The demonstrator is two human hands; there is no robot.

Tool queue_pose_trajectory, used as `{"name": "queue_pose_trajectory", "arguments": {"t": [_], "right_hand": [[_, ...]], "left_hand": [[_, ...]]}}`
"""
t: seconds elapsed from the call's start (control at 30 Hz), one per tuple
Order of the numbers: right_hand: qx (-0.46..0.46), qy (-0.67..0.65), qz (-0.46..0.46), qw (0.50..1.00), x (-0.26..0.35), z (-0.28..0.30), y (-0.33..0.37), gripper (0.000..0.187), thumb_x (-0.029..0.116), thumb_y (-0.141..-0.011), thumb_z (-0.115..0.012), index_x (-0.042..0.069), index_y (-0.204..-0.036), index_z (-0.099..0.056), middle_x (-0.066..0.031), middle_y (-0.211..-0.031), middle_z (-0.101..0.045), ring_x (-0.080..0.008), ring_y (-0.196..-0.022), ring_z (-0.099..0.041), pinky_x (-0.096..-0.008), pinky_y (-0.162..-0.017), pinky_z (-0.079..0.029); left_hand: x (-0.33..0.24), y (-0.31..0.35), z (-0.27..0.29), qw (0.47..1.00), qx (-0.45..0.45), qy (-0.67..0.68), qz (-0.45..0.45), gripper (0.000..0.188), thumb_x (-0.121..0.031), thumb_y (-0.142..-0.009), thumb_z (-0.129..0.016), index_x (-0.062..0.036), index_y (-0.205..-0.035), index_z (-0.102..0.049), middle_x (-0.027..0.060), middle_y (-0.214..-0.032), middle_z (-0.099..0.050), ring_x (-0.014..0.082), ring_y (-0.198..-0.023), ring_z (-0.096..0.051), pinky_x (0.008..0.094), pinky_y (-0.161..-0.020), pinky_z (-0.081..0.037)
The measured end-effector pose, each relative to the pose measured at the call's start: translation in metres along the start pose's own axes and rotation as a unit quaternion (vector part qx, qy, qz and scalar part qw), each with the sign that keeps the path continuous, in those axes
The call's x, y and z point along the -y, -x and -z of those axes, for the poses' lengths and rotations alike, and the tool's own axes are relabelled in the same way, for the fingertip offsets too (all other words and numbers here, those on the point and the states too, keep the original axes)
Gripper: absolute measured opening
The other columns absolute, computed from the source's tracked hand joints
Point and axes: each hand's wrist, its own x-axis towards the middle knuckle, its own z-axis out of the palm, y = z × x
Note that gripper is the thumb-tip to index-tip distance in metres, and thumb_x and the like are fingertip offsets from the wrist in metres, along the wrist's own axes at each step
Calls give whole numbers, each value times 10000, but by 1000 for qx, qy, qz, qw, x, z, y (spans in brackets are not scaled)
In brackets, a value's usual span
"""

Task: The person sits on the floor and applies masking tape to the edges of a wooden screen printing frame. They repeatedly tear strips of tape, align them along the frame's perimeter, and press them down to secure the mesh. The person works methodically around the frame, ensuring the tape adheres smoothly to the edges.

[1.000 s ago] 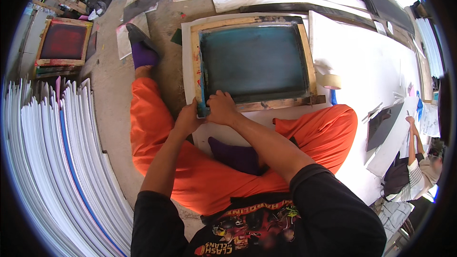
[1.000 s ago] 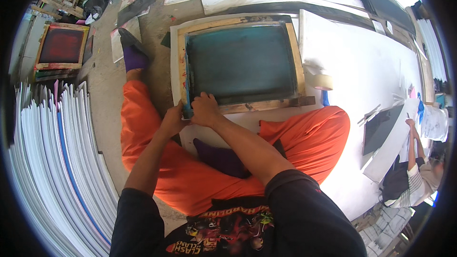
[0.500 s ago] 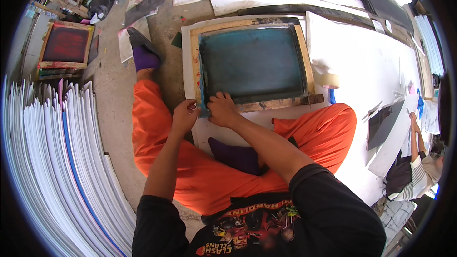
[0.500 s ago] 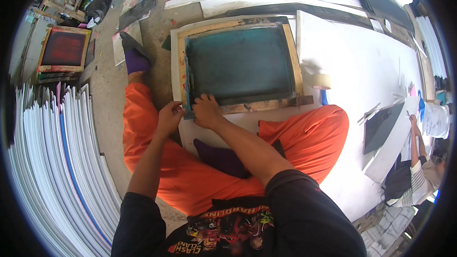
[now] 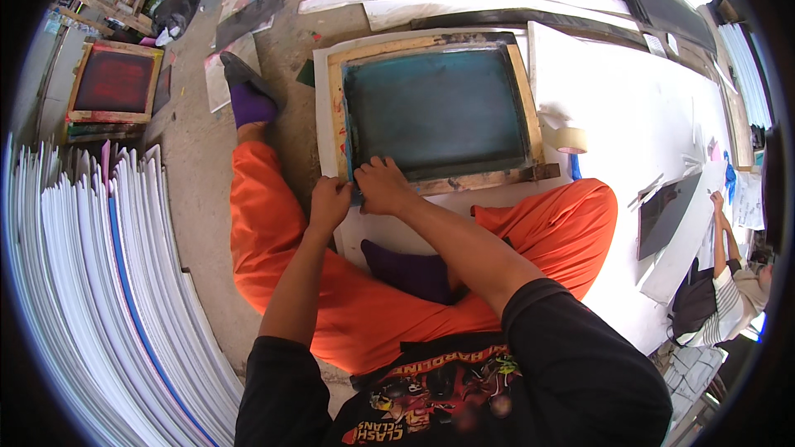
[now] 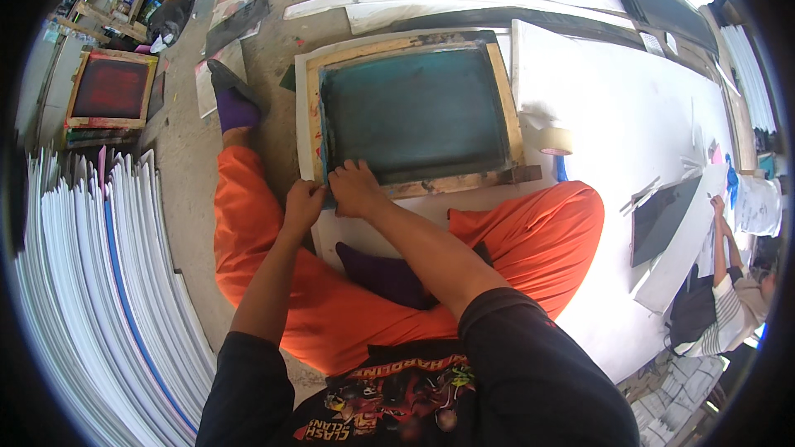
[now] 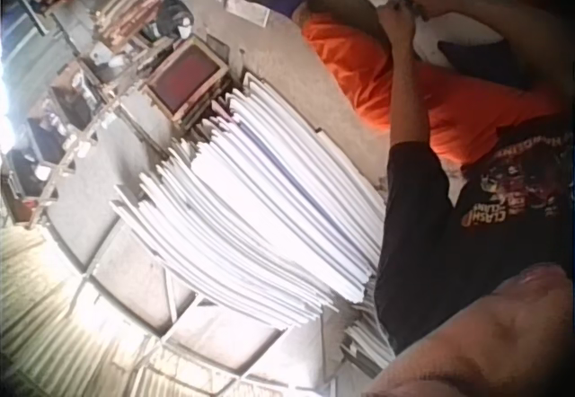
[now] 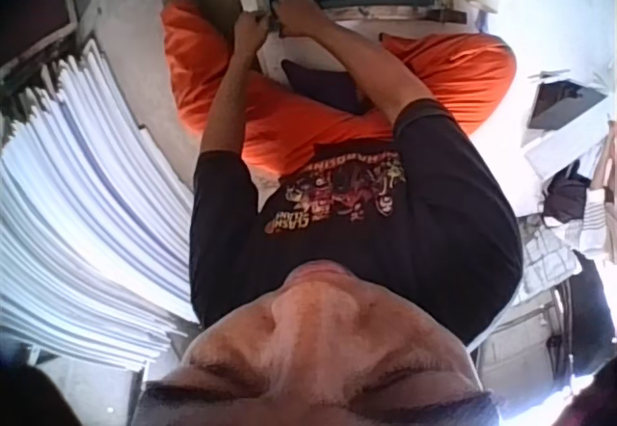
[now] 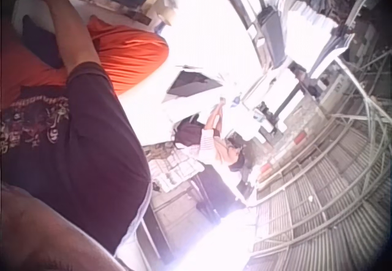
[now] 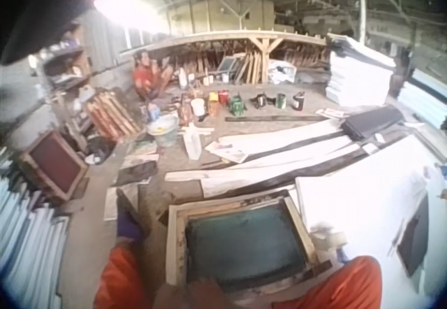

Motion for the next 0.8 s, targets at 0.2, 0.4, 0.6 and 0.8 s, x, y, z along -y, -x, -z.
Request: {"name": "queue_pose_trajectory", "arguments": {"t": [0.2,0.4,0.6,0.8], "right_hand": [[0,84,10,996,13,-6,2,683,425,-668,-910,42,-1182,-675,-102,-1185,-675,-308,-1227,-562,-486,-1091,-412],[-21,-64,-48,997,3,6,12,594,461,-749,-854,52,-1156,-715,-106,-1186,-699,-307,-1190,-578,-468,-1081,-426],[-111,-151,-89,978,5,-11,16,363,395,-887,-755,61,-1028,-764,-107,-1143,-726,-314,-1121,-597,-476,-1009,-451],[-210,67,-18,975,42,-45,24,477,416,-853,-760,-1,-1084,-776,-139,-1118,-721,-319,-1138,-599,-529,-1075,-439]], "left_hand": [[11,-6,-4,984,5,147,98,469,-352,-1064,-534,45,-916,-733,234,-909,-697,413,-874,-682,467,-810,-513],[8,-8,-2,966,9,196,167,585,-443,-1114,-464,40,-935,-741,184,-834,-703,305,-809,-688,417,-772,-512],[14,-9,-8,962,3,218,167,583,-452,-1112,-478,37,-932,-739,157,-818,-701,259,-780,-678,392,-744,-513],[13,-6,-7,968,2,195,160,562,-445,-1109,-483,28,-950,-742,180,-861,-725,299,-821,-698,405,-789,-524]]}}
